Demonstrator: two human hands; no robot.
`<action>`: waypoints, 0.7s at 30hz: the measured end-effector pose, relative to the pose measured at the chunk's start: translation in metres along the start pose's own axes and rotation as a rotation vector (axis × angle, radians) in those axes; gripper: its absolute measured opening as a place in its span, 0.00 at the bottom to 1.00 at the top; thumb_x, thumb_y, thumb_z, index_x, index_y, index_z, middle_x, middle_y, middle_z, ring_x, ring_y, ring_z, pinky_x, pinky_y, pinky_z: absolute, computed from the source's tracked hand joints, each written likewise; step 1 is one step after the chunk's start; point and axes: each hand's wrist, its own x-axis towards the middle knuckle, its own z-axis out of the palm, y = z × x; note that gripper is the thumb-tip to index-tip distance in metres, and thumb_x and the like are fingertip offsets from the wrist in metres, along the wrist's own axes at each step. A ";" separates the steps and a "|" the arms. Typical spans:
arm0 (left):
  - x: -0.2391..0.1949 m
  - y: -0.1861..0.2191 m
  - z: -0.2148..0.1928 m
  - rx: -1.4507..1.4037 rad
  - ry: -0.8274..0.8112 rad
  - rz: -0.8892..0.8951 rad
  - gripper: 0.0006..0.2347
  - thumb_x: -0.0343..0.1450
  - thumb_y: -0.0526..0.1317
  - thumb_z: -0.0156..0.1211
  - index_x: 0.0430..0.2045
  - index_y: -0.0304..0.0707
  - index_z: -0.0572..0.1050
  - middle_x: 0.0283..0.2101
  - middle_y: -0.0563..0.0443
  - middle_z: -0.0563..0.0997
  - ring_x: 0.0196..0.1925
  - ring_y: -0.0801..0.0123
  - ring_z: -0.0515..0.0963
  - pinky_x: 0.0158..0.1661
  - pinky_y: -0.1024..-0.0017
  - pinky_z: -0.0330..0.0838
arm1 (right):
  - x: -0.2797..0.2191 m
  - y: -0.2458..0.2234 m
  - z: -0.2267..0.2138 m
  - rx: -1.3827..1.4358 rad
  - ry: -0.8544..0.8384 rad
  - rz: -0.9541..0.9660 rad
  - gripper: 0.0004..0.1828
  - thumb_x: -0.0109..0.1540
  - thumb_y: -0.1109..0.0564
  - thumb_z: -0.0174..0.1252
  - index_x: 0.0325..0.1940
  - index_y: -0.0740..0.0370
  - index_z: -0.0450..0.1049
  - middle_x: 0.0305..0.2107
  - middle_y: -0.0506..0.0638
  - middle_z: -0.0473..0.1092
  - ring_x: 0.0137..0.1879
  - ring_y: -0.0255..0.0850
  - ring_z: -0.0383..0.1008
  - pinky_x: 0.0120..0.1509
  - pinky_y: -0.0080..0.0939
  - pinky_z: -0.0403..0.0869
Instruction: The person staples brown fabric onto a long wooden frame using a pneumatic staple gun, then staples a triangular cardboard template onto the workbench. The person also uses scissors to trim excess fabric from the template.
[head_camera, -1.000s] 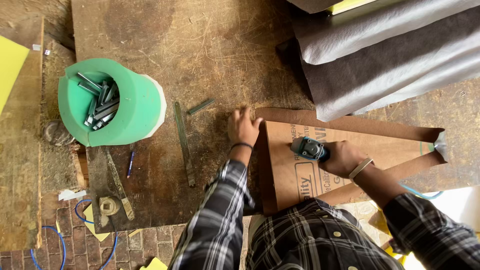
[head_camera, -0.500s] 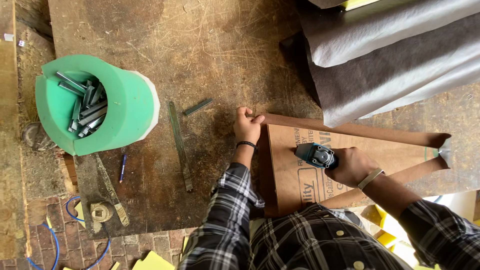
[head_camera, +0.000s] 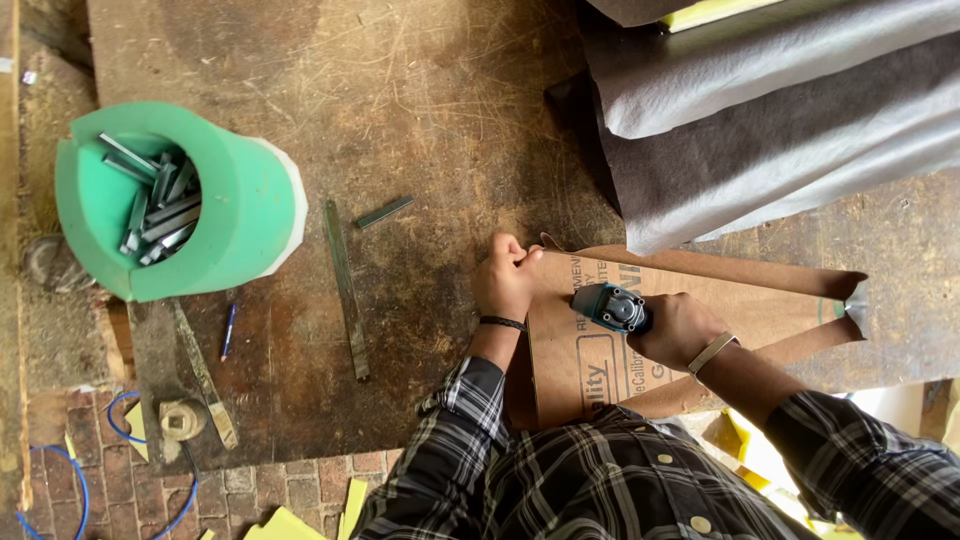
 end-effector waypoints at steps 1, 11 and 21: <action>-0.003 0.000 -0.001 0.013 0.032 0.095 0.15 0.67 0.41 0.74 0.29 0.41 0.68 0.23 0.53 0.78 0.22 0.66 0.78 0.27 0.67 0.72 | 0.001 -0.002 0.000 -0.016 -0.017 0.012 0.17 0.59 0.46 0.61 0.49 0.54 0.77 0.29 0.55 0.80 0.34 0.46 0.84 0.45 0.45 0.83; -0.068 0.024 0.005 0.466 -0.134 0.371 0.14 0.68 0.40 0.56 0.44 0.31 0.71 0.57 0.34 0.80 0.48 0.54 0.82 0.29 0.54 0.71 | 0.026 0.012 -0.010 0.190 0.051 -0.128 0.14 0.58 0.50 0.64 0.43 0.61 0.79 0.27 0.55 0.80 0.31 0.44 0.83 0.40 0.45 0.83; -0.071 0.034 0.000 0.599 -0.310 0.359 0.21 0.71 0.40 0.56 0.58 0.33 0.66 0.65 0.38 0.74 0.20 0.57 0.81 0.25 0.55 0.74 | 0.049 -0.039 -0.045 0.258 0.039 -0.172 0.17 0.55 0.54 0.66 0.45 0.64 0.80 0.27 0.55 0.80 0.29 0.42 0.81 0.38 0.43 0.81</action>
